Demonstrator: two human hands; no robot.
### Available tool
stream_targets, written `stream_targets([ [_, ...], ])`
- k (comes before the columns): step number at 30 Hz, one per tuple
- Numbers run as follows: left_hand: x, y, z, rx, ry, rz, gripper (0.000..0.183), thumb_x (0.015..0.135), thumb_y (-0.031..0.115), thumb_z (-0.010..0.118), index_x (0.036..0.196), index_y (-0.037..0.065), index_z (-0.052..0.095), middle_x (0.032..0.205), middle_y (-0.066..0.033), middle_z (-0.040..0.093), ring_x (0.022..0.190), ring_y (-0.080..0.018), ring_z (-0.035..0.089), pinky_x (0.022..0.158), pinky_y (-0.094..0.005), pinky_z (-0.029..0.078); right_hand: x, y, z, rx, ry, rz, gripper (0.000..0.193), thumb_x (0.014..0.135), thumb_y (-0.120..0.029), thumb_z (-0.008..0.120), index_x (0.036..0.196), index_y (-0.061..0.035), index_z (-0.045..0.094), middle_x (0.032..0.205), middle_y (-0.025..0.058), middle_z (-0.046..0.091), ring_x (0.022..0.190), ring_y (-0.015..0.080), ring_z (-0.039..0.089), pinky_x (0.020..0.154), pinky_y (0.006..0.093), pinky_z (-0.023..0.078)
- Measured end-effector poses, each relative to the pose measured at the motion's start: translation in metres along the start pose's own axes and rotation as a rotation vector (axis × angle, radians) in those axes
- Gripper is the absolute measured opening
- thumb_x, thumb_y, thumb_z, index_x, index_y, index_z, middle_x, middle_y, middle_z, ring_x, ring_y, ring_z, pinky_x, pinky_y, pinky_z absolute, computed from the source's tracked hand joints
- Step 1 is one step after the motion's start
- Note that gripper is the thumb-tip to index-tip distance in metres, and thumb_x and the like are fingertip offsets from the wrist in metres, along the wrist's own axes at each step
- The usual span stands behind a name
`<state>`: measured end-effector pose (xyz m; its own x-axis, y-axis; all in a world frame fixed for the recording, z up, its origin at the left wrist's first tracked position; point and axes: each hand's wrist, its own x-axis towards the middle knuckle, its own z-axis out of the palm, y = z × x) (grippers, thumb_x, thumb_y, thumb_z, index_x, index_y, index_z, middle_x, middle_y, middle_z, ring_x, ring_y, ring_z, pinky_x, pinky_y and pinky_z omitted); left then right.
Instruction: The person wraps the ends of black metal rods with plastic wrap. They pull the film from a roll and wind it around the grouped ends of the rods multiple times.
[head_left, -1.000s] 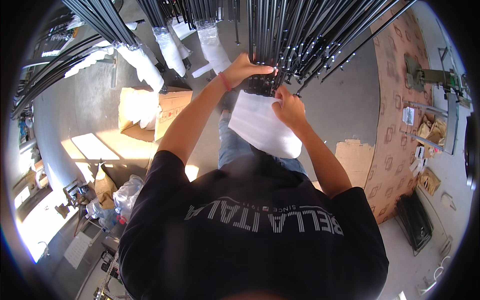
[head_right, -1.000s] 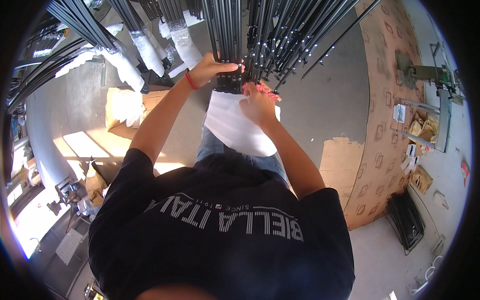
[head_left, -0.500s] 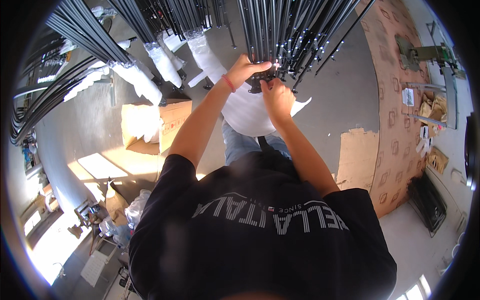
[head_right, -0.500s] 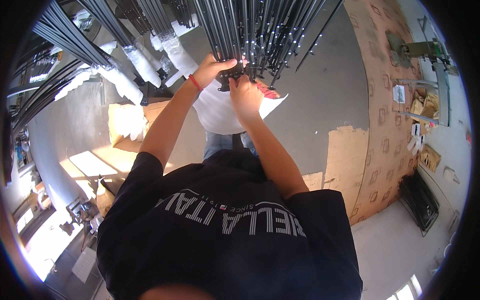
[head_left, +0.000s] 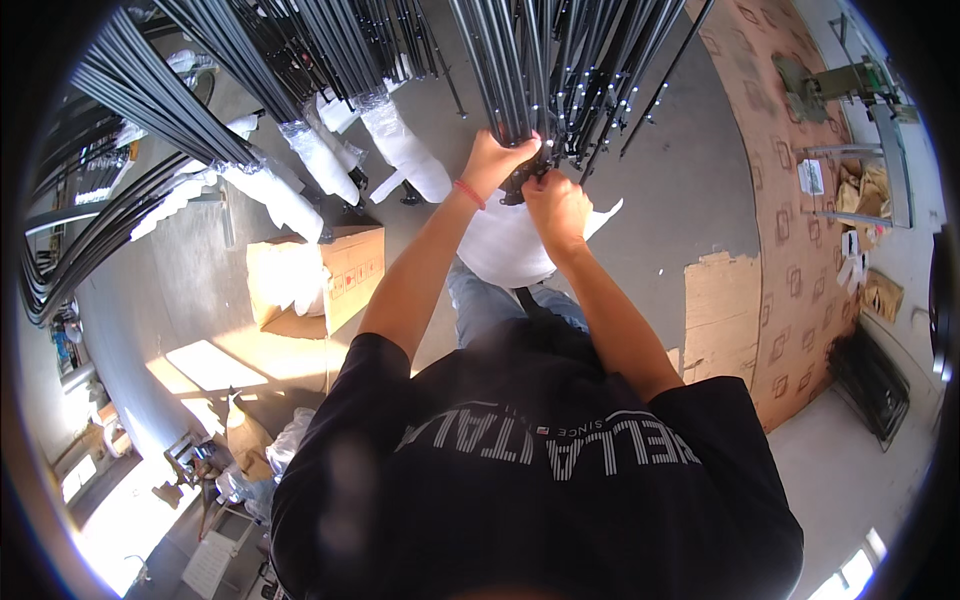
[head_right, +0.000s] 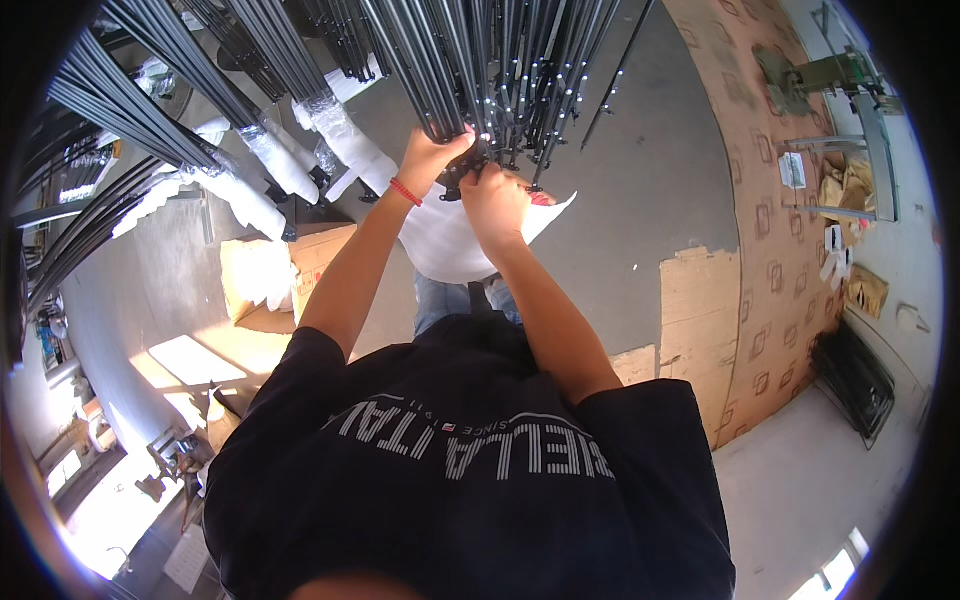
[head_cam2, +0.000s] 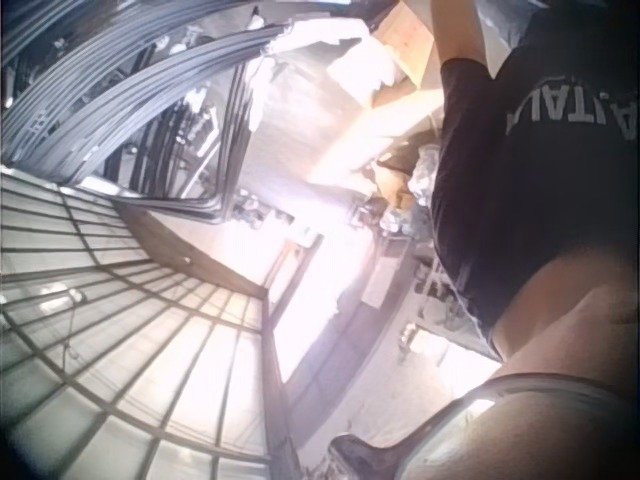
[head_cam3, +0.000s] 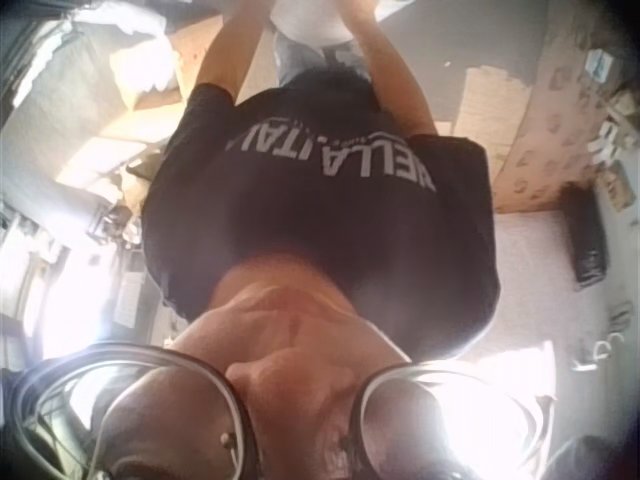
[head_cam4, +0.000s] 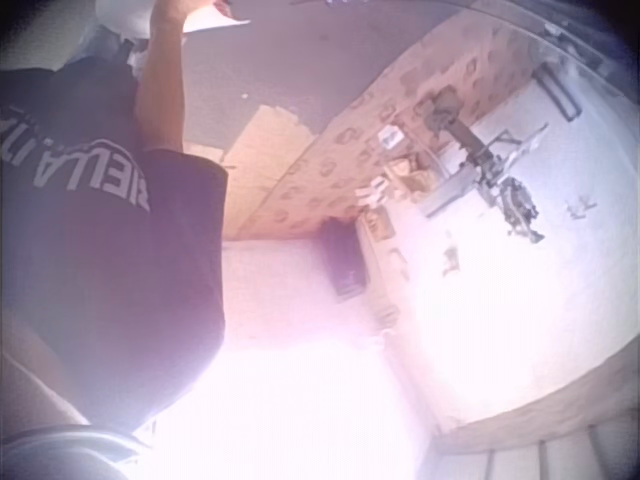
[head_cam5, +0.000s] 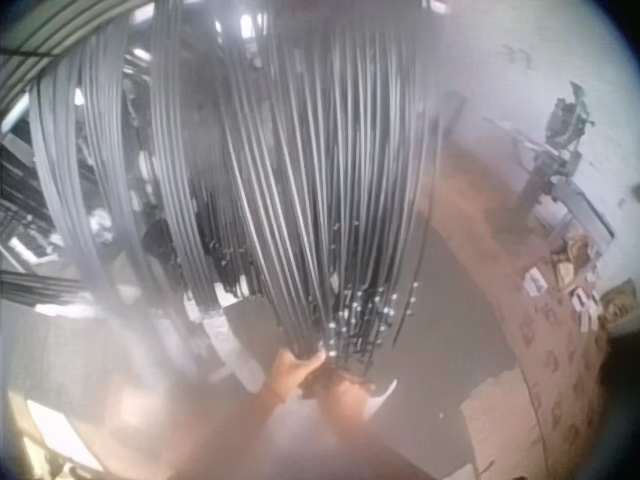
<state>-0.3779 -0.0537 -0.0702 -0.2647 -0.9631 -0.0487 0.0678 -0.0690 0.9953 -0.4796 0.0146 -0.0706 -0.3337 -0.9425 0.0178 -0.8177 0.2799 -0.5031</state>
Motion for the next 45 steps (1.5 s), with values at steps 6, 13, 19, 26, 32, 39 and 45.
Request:
stream_targets([
  [6,0.0,-0.003,-0.002,0.17,0.019,0.039,0.007,0.071,0.005,0.061,0.077,0.001,0.058,0.075,-0.001,0.06,0.069,-0.0062,0.055,0.061,-0.0219,0.044,0.003,-0.003,0.002,0.027,-0.019,-0.019,0.023,0.07,-0.024,0.052,0.06,-0.0034,0.056,0.06,0.0183,0.058,0.057,0.037,0.057,0.058,0.044,0.047],
  [13,0.002,-0.001,0.007,-0.172,0.054,0.074,0.006,0.07,0.002,0.06,0.072,-0.001,0.055,0.065,-0.0035,0.058,0.064,-0.0074,0.056,0.059,-0.023,0.047,0.003,-0.023,-0.004,0.138,0.0,-0.036,0.023,0.07,-0.023,0.053,0.058,-0.0031,0.056,0.059,0.0192,0.057,0.056,0.0374,0.057,0.058,0.0442,0.047],
  [19,0.001,-0.001,-0.017,-0.082,-0.179,-0.042,0.008,0.076,0.006,0.06,0.082,0.004,0.055,0.074,-0.0033,0.058,0.07,-0.0115,0.057,0.066,-0.025,0.046,0.007,0.003,-0.004,0.026,0.015,-0.103,0.018,0.069,-0.021,0.054,0.059,-0.0059,0.052,0.055,0.0151,0.057,0.053,0.0351,0.056,0.051,0.0427,0.046],
  [26,0.0,-0.007,-0.026,-0.185,-0.281,-0.135,0.012,0.08,0.014,0.057,0.089,0.005,0.054,0.08,-0.0028,0.057,0.078,-0.0118,0.054,0.072,-0.0246,0.043,0.0,0.003,-0.01,0.015,-0.072,-0.267,0.017,0.07,-0.021,0.055,0.064,-0.006,0.051,0.056,0.0152,0.057,0.053,0.0344,0.056,0.051,0.0426,0.046],
  [32,-0.005,0.005,-0.03,-0.143,-0.408,-0.201,0.015,0.081,0.013,0.055,0.092,0.004,0.054,0.096,-0.0054,0.054,0.093,-0.0144,0.051,0.083,-0.0283,0.038,0.006,0.016,-0.007,0.019,-0.051,-0.383,0.016,0.072,-0.021,0.055,0.067,-0.0067,0.049,0.054,0.0145,0.056,0.051,0.0333,0.056,0.048,0.042,0.046],
  [39,-0.003,-0.018,-0.031,-0.655,-0.566,-0.198,0.024,0.086,0.024,0.044,0.088,0.002,0.053,0.129,-0.0175,0.035,0.12,-0.0265,0.033,0.101,-0.038,0.021,0.014,0.026,-0.008,0.032,-0.061,-0.408,0.016,0.073,-0.021,0.056,0.07,-0.0075,0.048,0.052,0.0139,0.055,0.048,0.0329,0.056,0.046,0.0418,0.045],
  [45,0.002,-0.017,-0.025,-0.759,-0.662,-0.239,0.029,0.083,0.031,0.045,0.087,0.003,0.052,0.135,-0.0205,0.025,0.125,-0.0302,0.025,0.104,-0.0416,0.016,0.0,0.022,-0.018,0.115,0.02,-0.301,0.021,0.077,-0.026,0.056,0.069,-0.0074,0.048,0.052,0.013,0.055,0.048,0.033,0.055,0.045,0.0413,0.044],
])
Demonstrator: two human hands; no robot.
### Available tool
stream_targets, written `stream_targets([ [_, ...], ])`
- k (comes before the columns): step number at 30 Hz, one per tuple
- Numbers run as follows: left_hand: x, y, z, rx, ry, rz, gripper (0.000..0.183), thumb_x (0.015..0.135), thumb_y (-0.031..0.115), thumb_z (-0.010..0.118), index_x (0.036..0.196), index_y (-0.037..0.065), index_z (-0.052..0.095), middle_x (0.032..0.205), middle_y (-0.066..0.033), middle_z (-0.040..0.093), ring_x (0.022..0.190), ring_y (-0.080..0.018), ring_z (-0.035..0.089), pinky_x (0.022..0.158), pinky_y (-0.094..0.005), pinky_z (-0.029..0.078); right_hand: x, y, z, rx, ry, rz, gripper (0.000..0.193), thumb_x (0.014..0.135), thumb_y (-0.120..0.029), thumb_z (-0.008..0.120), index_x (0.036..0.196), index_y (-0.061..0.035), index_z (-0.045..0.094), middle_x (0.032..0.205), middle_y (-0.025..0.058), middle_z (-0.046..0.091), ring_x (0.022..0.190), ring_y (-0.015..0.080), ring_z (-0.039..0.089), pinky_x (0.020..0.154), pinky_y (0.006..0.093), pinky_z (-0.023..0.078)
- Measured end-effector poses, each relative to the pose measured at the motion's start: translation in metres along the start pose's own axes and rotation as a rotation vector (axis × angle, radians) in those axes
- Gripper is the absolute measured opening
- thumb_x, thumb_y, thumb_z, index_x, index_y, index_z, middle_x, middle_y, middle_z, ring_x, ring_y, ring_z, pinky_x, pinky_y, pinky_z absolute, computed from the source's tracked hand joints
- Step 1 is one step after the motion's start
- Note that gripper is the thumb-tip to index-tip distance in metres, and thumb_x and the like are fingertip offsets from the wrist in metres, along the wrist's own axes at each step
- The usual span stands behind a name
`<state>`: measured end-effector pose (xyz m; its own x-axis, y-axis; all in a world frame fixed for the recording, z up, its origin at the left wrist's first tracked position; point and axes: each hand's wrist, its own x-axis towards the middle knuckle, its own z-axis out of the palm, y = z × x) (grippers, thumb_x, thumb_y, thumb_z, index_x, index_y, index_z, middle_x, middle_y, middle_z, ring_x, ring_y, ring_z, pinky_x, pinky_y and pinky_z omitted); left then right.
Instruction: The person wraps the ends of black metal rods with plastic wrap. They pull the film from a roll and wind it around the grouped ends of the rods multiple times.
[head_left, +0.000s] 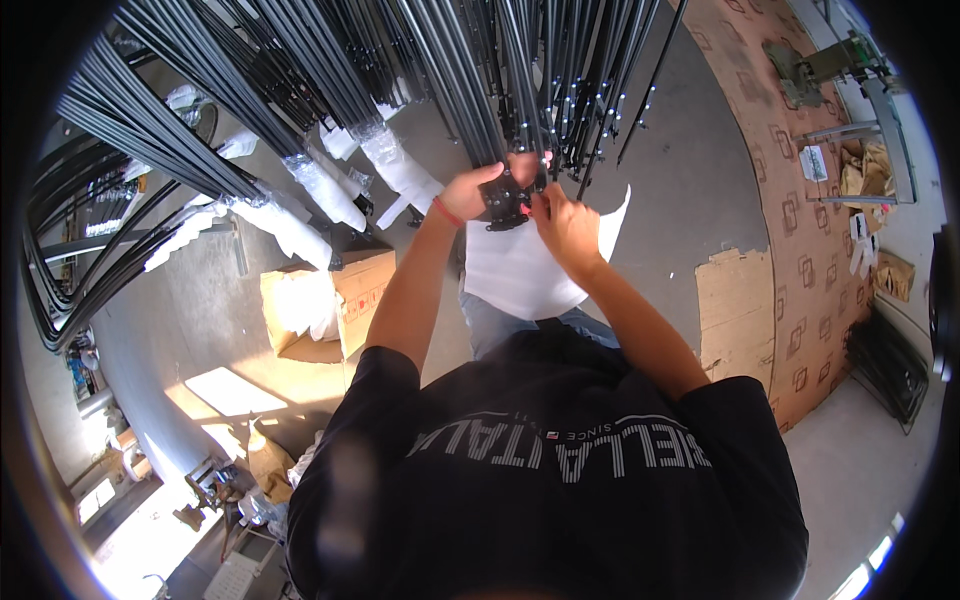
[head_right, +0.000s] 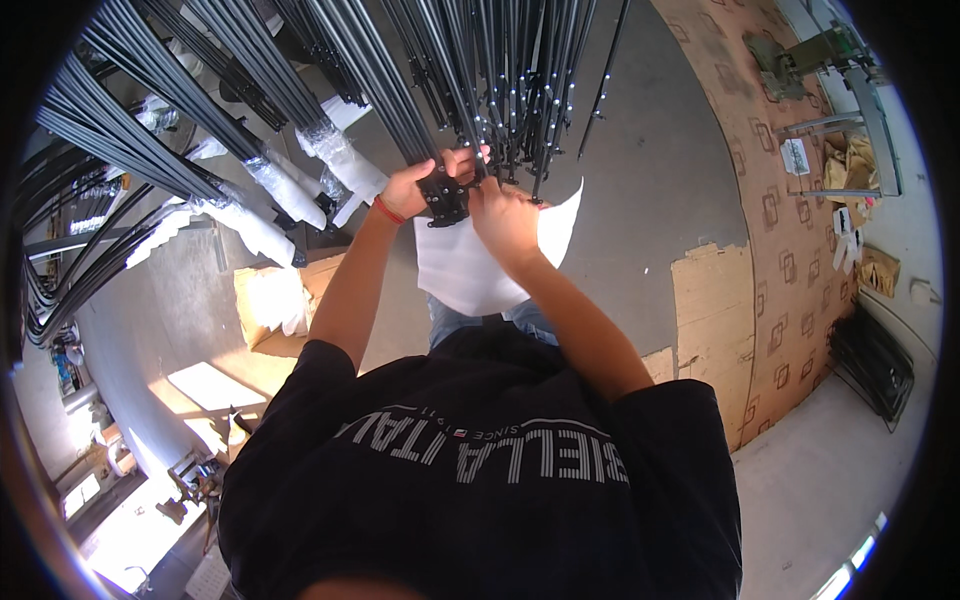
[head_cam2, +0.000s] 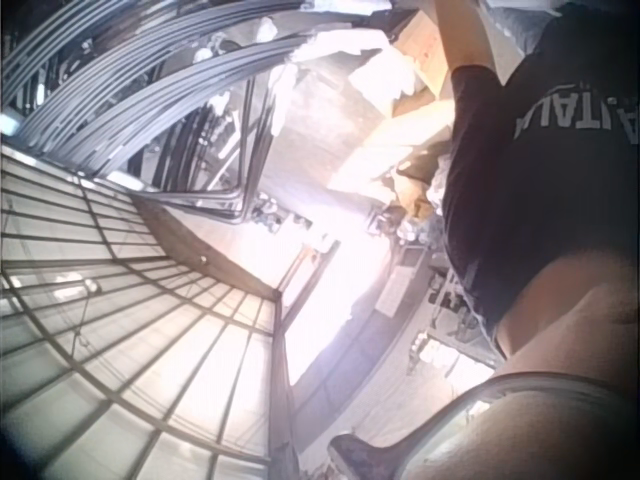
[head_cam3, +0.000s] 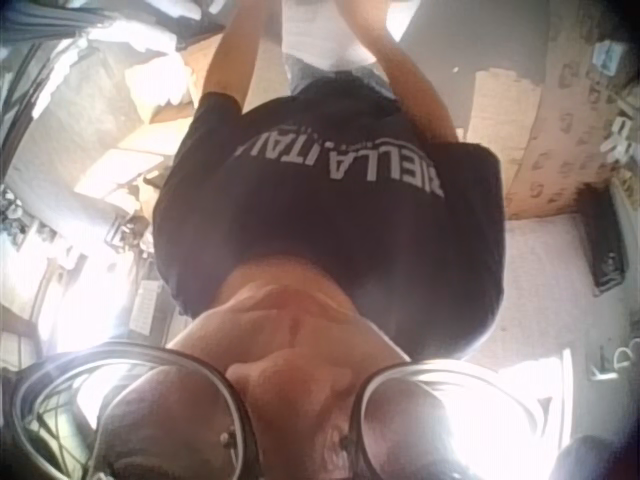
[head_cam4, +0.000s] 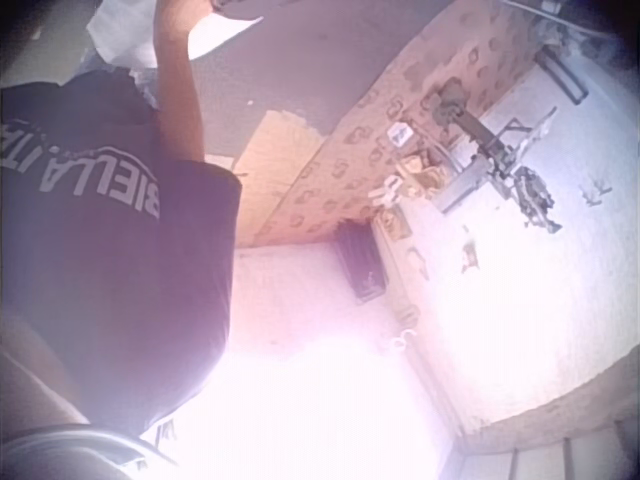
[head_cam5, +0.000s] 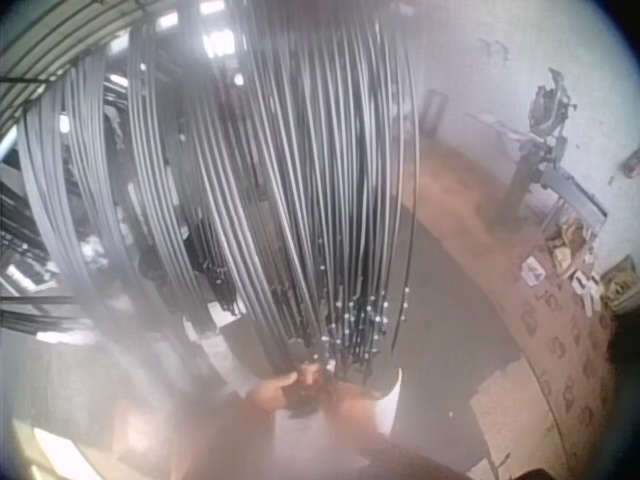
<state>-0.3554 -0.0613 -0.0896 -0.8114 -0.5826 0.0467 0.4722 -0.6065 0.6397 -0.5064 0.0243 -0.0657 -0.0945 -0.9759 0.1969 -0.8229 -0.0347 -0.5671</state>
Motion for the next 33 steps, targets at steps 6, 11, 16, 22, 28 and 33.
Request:
stream_targets([
  [6,0.007,-0.01,-0.005,0.063,0.048,0.024,0.028,0.082,0.022,0.044,0.098,0.002,0.054,0.135,-0.0202,0.026,0.124,-0.0299,0.028,0.102,-0.0387,0.02,-0.012,-0.018,0.0,-0.024,-0.206,0.223,0.032,0.073,-0.033,0.061,0.068,-0.0023,0.054,0.067,0.0147,0.06,0.061,0.03,0.058,0.053,0.0395,0.045],
  [11,0.009,-0.021,-0.021,0.085,0.094,0.026,0.026,0.083,0.015,0.04,0.102,-0.001,0.049,0.131,-0.0217,0.031,0.123,-0.0286,0.03,0.101,-0.0382,0.024,-0.011,-0.004,0.027,0.208,-0.149,0.325,0.031,0.07,-0.029,0.062,0.064,0.0006,0.058,0.06,0.0162,0.058,0.052,0.0312,0.057,0.051,0.0387,0.045],
  [16,0.009,-0.015,0.005,-0.078,0.144,0.078,0.024,0.084,0.007,0.039,0.106,-0.003,0.043,0.124,-0.024,0.039,0.118,-0.0275,0.039,0.1,-0.0386,0.03,-0.003,0.01,0.026,0.561,-0.295,0.478,0.027,0.066,-0.025,0.064,0.057,0.0003,0.058,0.056,0.0152,0.056,0.051,0.0251,0.056,0.048,0.0338,0.041],
  [22,0.007,-0.011,0.008,0.033,0.213,0.047,0.029,0.087,0.009,0.038,0.112,-0.005,0.041,0.126,-0.0225,0.038,0.116,-0.0264,0.042,0.097,-0.0368,0.034,-0.019,0.043,0.063,0.702,-0.255,0.319,0.021,0.067,-0.025,0.064,0.07,-0.004,0.062,0.069,0.01,0.062,0.056,0.0241,0.058,0.052,0.0326,0.045],
  [28,-0.004,0.003,0.021,0.323,0.328,-0.002,0.024,0.087,0.02,0.046,0.096,-0.001,0.049,0.128,-0.0185,0.037,0.115,-0.0278,0.042,0.095,-0.0383,0.035,-0.006,-0.009,0.012,0.367,-0.253,0.501,0.024,0.066,-0.027,0.067,0.074,-0.0048,0.061,0.068,0.0096,0.061,0.069,0.0264,0.061,0.063,0.0358,0.047],
  [33,0.0,0.005,0.03,0.283,0.312,0.011,0.023,0.085,0.021,0.05,0.095,0.0,0.05,0.122,-0.0174,0.042,0.113,-0.0263,0.044,0.094,-0.0382,0.037,-0.005,-0.016,0.014,0.182,-0.345,0.366,0.031,0.067,-0.028,0.067,0.08,-0.0022,0.055,0.072,0.015,0.06,0.072,0.0311,0.06,0.065,0.039,0.047],
])
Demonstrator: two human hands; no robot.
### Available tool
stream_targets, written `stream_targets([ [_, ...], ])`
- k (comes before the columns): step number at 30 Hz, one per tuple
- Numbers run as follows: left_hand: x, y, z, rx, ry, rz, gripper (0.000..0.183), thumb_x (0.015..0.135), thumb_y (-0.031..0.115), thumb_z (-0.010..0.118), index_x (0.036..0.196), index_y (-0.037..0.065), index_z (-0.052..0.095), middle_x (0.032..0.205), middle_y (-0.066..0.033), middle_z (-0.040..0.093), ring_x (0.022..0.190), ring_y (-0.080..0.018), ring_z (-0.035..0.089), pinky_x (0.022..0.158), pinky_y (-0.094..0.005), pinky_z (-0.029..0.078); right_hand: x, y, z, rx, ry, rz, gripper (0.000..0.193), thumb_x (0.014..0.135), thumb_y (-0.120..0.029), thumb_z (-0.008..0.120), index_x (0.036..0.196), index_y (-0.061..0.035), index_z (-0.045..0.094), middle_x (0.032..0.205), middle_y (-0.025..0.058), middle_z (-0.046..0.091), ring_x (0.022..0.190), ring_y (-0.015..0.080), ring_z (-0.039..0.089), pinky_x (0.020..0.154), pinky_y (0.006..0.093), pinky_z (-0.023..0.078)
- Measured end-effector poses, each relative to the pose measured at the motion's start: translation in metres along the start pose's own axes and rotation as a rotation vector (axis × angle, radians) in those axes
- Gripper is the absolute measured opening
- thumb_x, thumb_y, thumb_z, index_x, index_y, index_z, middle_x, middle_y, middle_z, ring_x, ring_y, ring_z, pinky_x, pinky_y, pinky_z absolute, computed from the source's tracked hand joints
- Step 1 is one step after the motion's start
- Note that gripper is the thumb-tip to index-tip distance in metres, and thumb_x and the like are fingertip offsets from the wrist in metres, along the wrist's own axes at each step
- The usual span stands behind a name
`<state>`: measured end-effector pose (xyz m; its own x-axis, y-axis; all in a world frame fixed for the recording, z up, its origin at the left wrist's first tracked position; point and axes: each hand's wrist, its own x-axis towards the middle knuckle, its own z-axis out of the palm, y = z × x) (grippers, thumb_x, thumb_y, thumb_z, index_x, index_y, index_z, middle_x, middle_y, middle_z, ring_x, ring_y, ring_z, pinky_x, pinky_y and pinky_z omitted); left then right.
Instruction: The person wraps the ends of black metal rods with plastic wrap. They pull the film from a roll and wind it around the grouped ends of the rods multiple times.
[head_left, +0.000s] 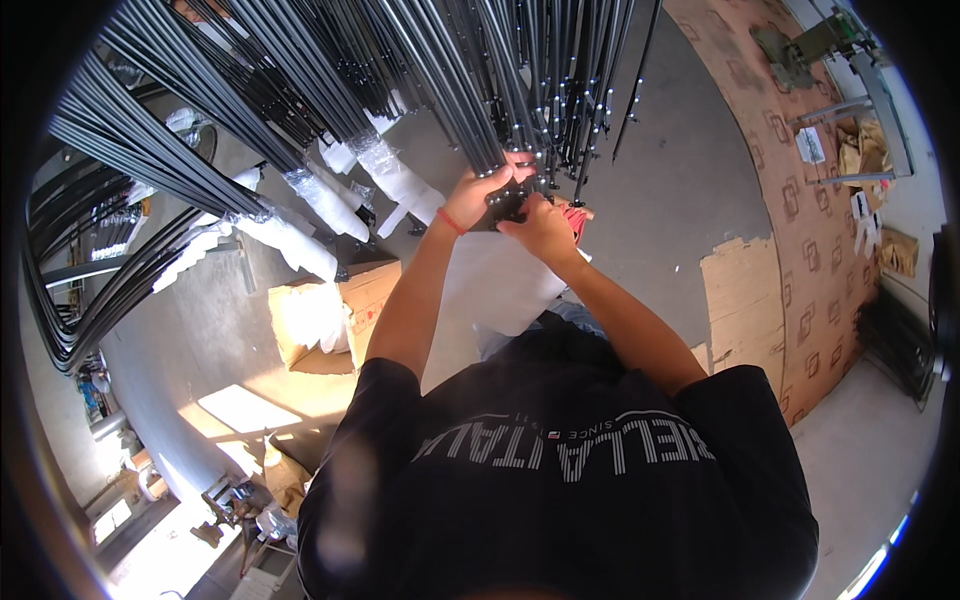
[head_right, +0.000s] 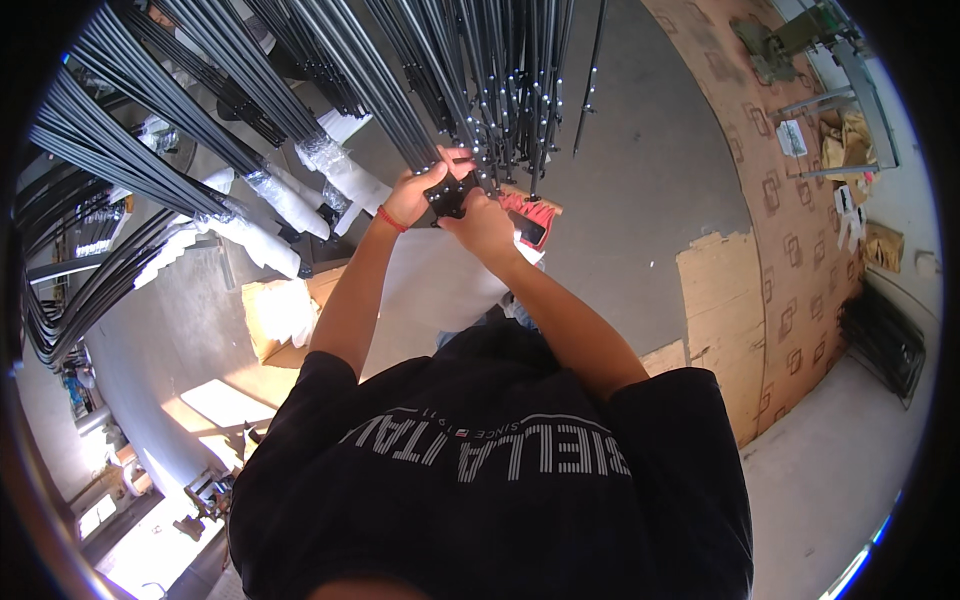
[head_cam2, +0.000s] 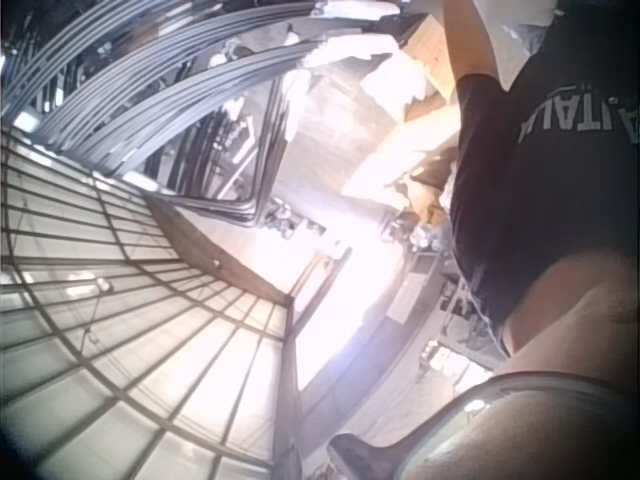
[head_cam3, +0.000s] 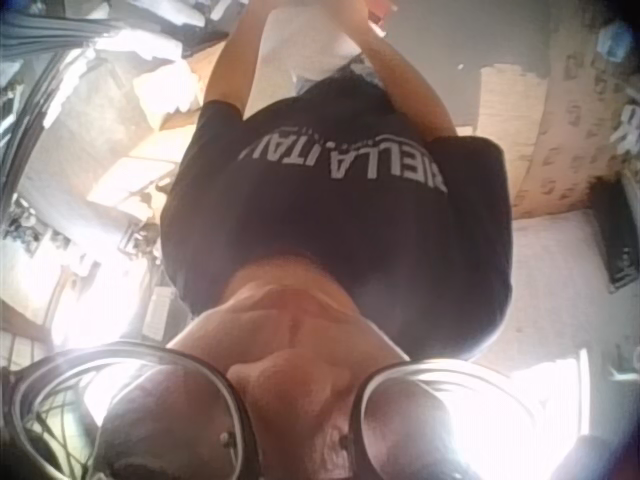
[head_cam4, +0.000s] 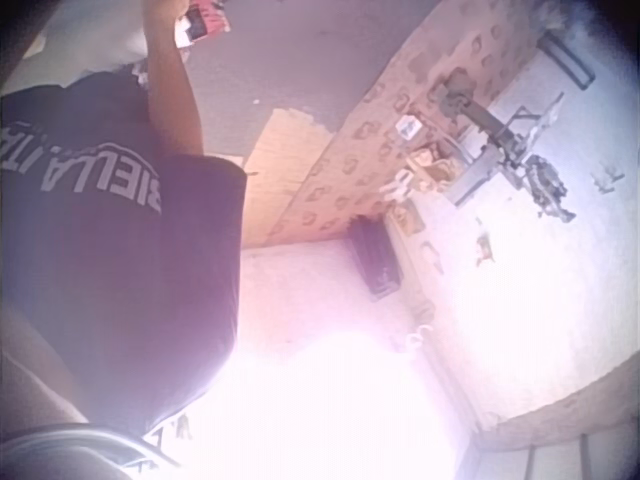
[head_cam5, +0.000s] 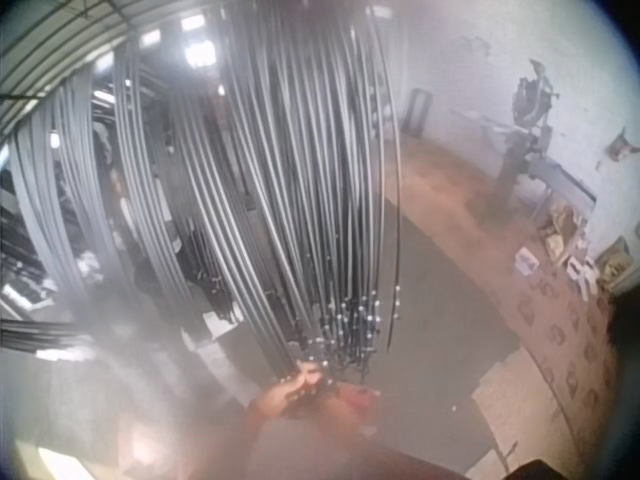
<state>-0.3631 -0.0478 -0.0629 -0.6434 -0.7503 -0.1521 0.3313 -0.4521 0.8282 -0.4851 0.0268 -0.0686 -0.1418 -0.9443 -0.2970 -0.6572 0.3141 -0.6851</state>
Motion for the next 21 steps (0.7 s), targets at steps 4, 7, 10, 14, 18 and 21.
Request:
stream_targets([
  [4,0.003,-0.007,-0.001,0.029,0.038,0.071,0.02,0.085,0.02,0.051,0.094,0.002,0.05,0.11,-0.0135,0.048,0.104,-0.023,0.05,0.088,-0.0352,0.04,0.001,0.006,-0.006,-0.128,-0.014,-0.148,0.031,0.07,-0.027,0.065,0.084,-0.0027,0.051,0.073,0.0162,0.06,0.071,0.0325,0.06,0.062,0.0402,0.047],
  [7,0.008,-0.015,-0.015,0.065,-0.008,0.11,0.017,0.084,0.019,0.053,0.091,0.004,0.05,0.096,-0.0085,0.051,0.09,-0.0183,0.053,0.08,-0.0308,0.041,0.005,0.011,-0.009,-0.242,-0.004,-0.297,0.024,0.072,-0.022,0.063,0.082,-0.0032,0.052,0.07,0.0164,0.06,0.069,0.0327,0.06,0.06,0.0409,0.047],
  [10,0.009,-0.016,-0.013,0.131,0.043,0.114,0.015,0.083,0.02,0.054,0.088,0.005,0.05,0.086,-0.0043,0.051,0.079,-0.0147,0.051,0.076,-0.0285,0.04,0.005,0.009,-0.012,-0.309,-0.015,-0.332,0.018,0.071,-0.018,0.063,0.081,-0.0046,0.055,0.067,0.017,0.059,0.067,0.0335,0.059,0.061,0.0421,0.046],
  [14,0.01,-0.021,-0.019,0.156,0.059,0.125,0.017,0.083,0.021,0.055,0.087,0.006,0.051,0.084,-0.0041,0.053,0.08,-0.0146,0.052,0.075,-0.0279,0.041,0.004,0.005,-0.013,-0.293,0.02,-0.419,0.017,0.072,-0.017,0.063,0.081,-0.0056,0.053,0.065,0.0146,0.059,0.062,0.0322,0.059,0.059,0.0415,0.045],
  [18,0.013,-0.022,-0.018,0.165,0.061,0.123,0.017,0.083,0.021,0.055,0.087,0.005,0.051,0.084,-0.0042,0.054,0.079,-0.014,0.052,0.074,-0.0271,0.041,0.009,0.006,-0.011,-0.251,0.108,-0.533,0.015,0.073,-0.016,0.061,0.078,-0.0062,0.051,0.065,0.0112,0.059,0.058,0.0291,0.058,0.053,0.0381,0.046],
  [21,0.012,-0.023,-0.015,0.164,0.107,0.137,0.016,0.084,0.02,0.054,0.088,0.005,0.051,0.085,-0.0042,0.055,0.08,-0.0132,0.052,0.074,-0.0265,0.041,0.012,0.004,-0.018,-0.237,0.255,-0.699,0.014,0.075,-0.015,0.06,0.076,-0.0066,0.049,0.063,0.0093,0.057,0.054,0.0257,0.057,0.046,0.0342,0.044],
])
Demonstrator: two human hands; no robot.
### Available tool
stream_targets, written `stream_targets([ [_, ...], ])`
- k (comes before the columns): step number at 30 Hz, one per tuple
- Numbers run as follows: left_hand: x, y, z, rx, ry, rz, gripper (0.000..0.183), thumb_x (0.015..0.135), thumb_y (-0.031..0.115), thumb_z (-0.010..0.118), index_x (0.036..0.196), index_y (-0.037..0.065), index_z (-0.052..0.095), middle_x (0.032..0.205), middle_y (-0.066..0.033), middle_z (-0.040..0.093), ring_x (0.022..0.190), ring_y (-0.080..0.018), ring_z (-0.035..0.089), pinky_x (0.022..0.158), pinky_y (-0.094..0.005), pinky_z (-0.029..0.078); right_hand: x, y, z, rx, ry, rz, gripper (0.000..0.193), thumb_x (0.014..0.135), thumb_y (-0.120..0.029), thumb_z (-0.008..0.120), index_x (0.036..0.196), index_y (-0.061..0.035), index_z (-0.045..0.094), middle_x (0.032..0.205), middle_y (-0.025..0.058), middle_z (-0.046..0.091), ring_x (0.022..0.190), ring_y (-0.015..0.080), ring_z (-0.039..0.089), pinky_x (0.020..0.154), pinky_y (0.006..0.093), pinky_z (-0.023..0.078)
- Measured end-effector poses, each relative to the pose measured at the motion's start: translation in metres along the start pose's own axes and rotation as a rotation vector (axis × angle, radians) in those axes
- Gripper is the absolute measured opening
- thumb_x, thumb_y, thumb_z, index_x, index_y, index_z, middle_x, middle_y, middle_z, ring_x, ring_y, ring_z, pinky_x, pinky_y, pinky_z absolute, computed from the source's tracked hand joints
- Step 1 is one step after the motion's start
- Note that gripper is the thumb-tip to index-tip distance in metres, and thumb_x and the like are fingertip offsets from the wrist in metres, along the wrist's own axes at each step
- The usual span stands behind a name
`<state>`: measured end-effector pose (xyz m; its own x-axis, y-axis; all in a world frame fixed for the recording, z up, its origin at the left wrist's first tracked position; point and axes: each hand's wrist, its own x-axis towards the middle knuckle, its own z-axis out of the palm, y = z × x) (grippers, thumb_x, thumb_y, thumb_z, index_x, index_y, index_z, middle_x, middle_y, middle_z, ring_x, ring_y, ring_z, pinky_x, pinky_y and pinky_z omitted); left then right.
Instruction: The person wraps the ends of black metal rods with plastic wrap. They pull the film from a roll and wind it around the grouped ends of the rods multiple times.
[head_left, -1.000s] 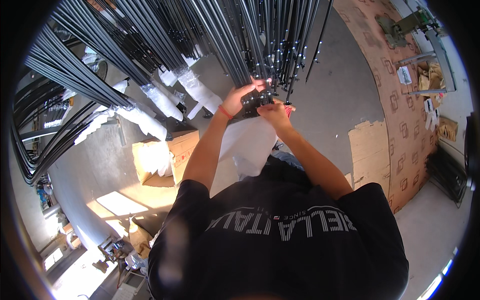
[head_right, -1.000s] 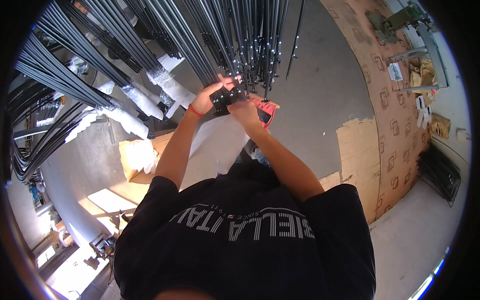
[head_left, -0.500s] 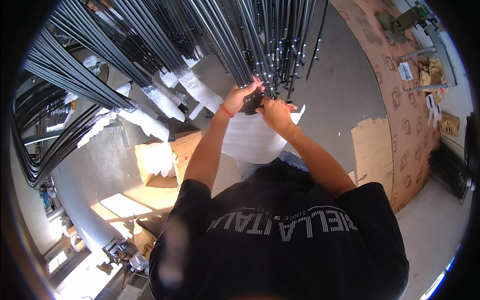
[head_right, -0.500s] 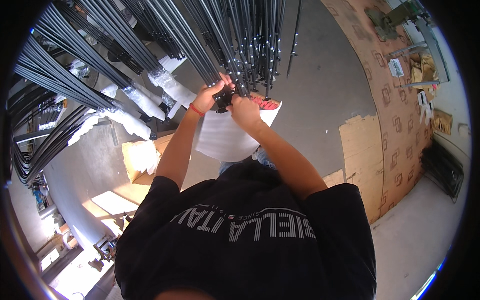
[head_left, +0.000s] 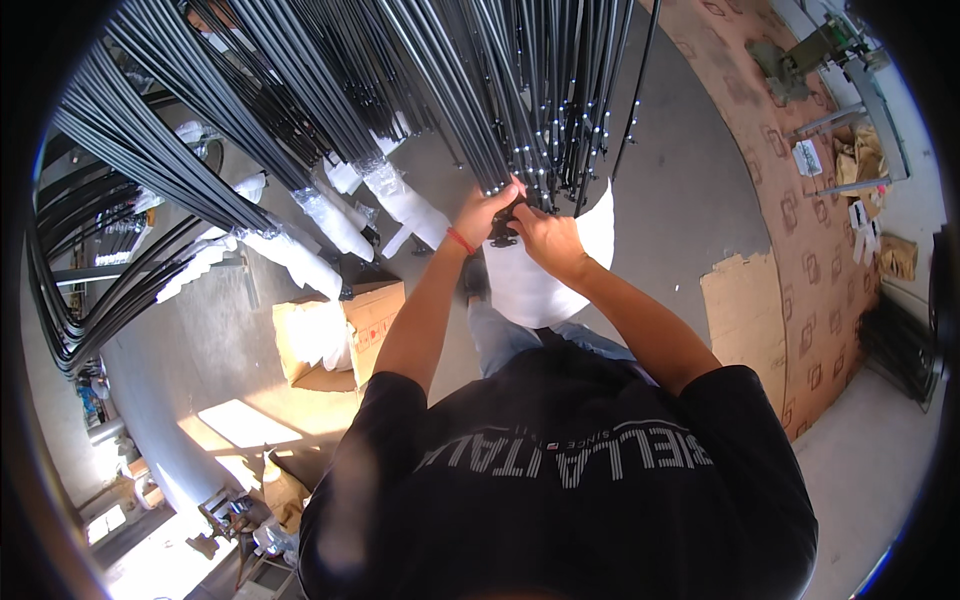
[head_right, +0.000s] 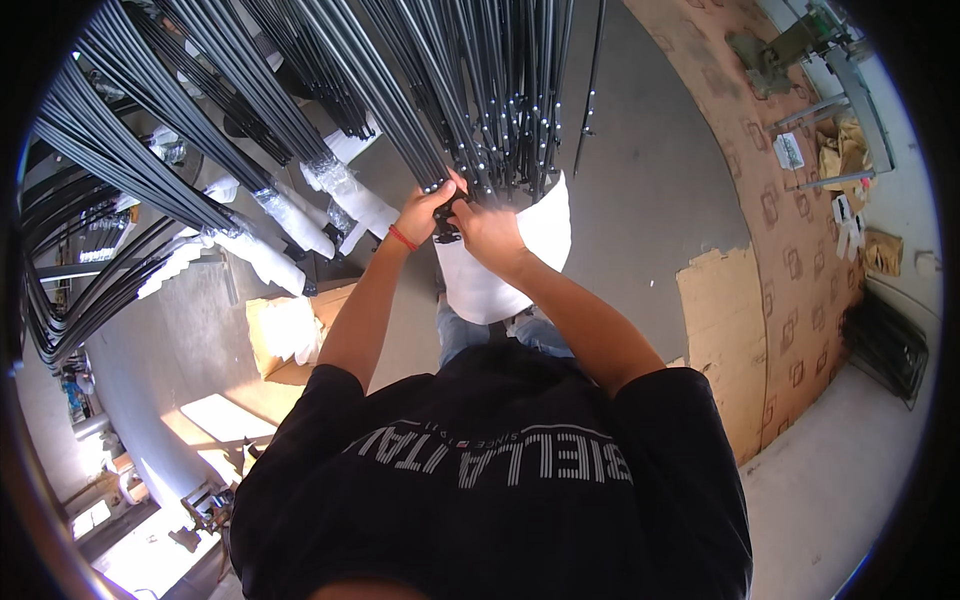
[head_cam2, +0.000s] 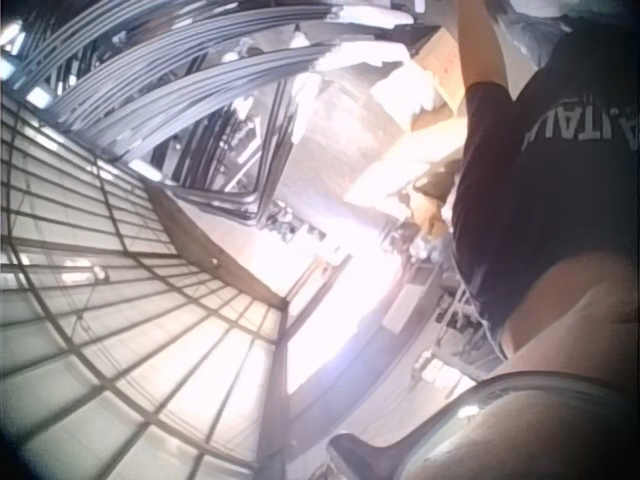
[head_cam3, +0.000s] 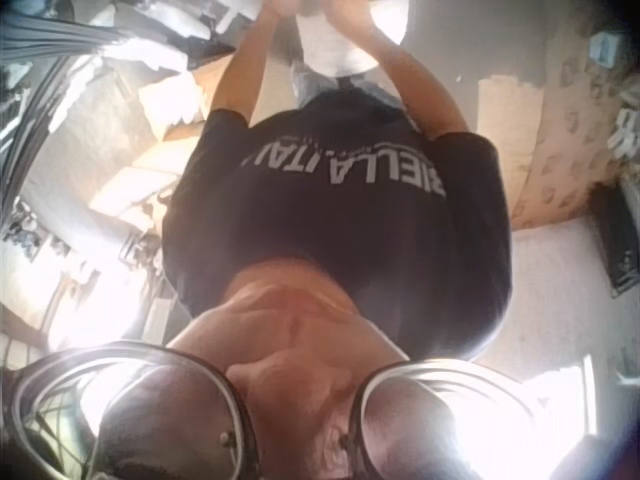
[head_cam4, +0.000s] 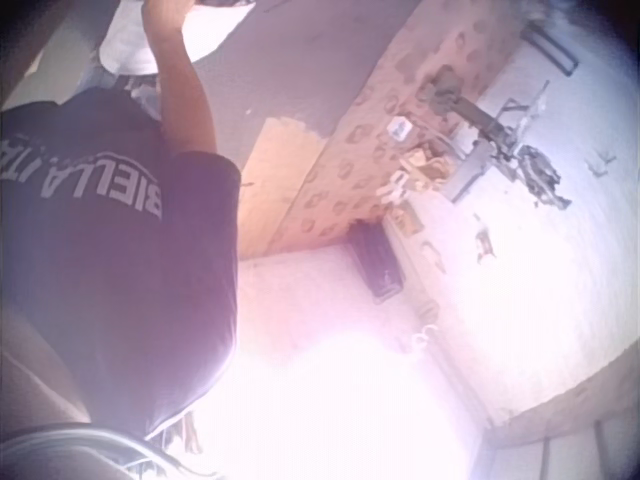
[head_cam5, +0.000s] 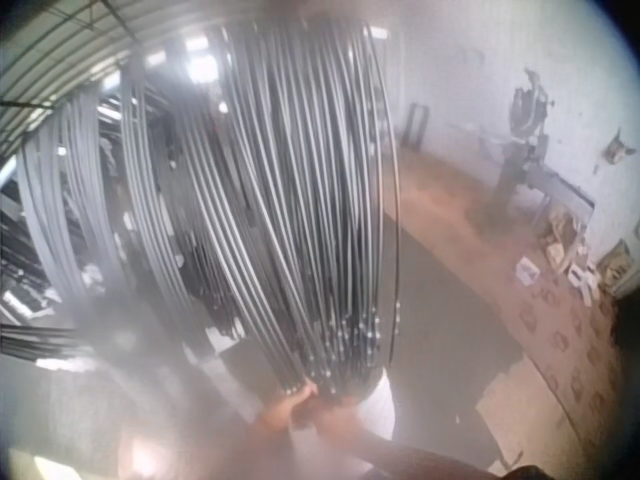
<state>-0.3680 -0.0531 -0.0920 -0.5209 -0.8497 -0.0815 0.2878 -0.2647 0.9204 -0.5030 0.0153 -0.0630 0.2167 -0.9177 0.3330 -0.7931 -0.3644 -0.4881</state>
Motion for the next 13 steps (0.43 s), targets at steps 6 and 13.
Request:
stream_targets([
  [6,0.0,0.0,0.003,-0.079,0.014,-0.032,0.018,0.085,0.021,0.051,0.088,0.003,0.052,0.085,-0.005,0.055,0.081,-0.0142,0.052,0.075,-0.0275,0.042,0.002,0.009,-0.001,-0.081,0.105,-0.121,0.014,0.078,-0.016,0.055,0.072,-0.0072,0.047,0.058,0.0072,0.053,0.05,0.0232,0.055,0.044,0.0346,0.043],
  [13,-0.002,0.0,-0.004,-0.093,-0.076,-0.028,0.023,0.086,0.025,0.049,0.09,0.003,0.052,0.088,-0.0079,0.057,0.086,-0.0171,0.054,0.079,-0.0294,0.042,0.011,0.009,-0.019,-0.097,0.191,0.205,0.013,0.077,-0.012,0.057,0.071,-0.0067,0.047,0.056,0.0086,0.057,0.047,0.0213,0.058,0.042,0.0307,0.045],
])
